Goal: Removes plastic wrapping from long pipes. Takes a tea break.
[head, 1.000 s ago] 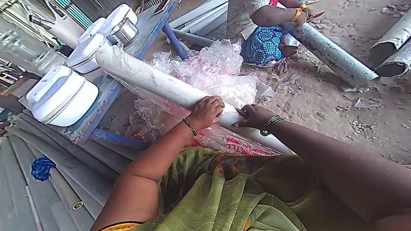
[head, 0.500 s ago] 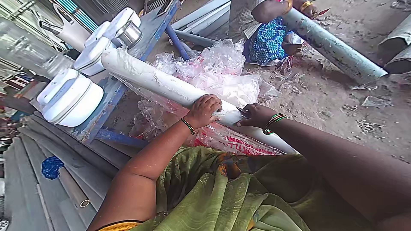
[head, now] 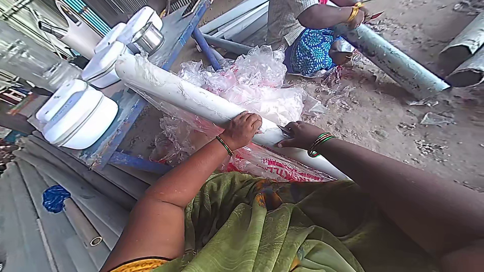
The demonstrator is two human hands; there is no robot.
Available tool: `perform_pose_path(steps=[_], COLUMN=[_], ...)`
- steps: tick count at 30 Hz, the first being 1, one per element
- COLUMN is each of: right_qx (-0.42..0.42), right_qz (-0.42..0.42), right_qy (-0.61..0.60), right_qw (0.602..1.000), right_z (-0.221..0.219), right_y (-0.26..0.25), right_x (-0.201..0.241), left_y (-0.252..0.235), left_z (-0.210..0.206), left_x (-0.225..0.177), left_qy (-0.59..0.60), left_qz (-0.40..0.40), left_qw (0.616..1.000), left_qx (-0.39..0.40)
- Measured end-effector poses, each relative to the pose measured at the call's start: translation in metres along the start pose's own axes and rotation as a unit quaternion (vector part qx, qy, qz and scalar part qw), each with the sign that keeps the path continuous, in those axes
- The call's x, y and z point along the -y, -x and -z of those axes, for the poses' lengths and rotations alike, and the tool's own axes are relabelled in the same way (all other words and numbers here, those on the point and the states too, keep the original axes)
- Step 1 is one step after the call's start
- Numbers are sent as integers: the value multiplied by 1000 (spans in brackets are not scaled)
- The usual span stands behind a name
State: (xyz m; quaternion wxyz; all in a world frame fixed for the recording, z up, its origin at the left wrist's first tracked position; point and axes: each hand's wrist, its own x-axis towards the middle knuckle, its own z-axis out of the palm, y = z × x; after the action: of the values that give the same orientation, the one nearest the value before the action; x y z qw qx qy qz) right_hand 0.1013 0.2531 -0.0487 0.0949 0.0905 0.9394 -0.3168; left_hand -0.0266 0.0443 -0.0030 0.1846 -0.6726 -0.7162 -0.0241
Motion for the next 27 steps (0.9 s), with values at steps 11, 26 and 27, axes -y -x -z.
perform_pose_path(steps=[11, 26, 27], right_qx=[-4, 5, 5], right_qz=[6, -17, -15], right_qy=[29, 17, 20], right_qw=[1000, 1000, 1000], right_z=[0, 2, 2], right_y=[1, 6, 6], right_x=[2, 9, 9], left_y=[-52, 8, 17], left_z=[5, 33, 26], left_x=[3, 30, 32], left_qy=[-15, 68, 68], left_qz=[148, 96, 85], left_qw=[986, 991, 993], left_qx=[74, 60, 37])
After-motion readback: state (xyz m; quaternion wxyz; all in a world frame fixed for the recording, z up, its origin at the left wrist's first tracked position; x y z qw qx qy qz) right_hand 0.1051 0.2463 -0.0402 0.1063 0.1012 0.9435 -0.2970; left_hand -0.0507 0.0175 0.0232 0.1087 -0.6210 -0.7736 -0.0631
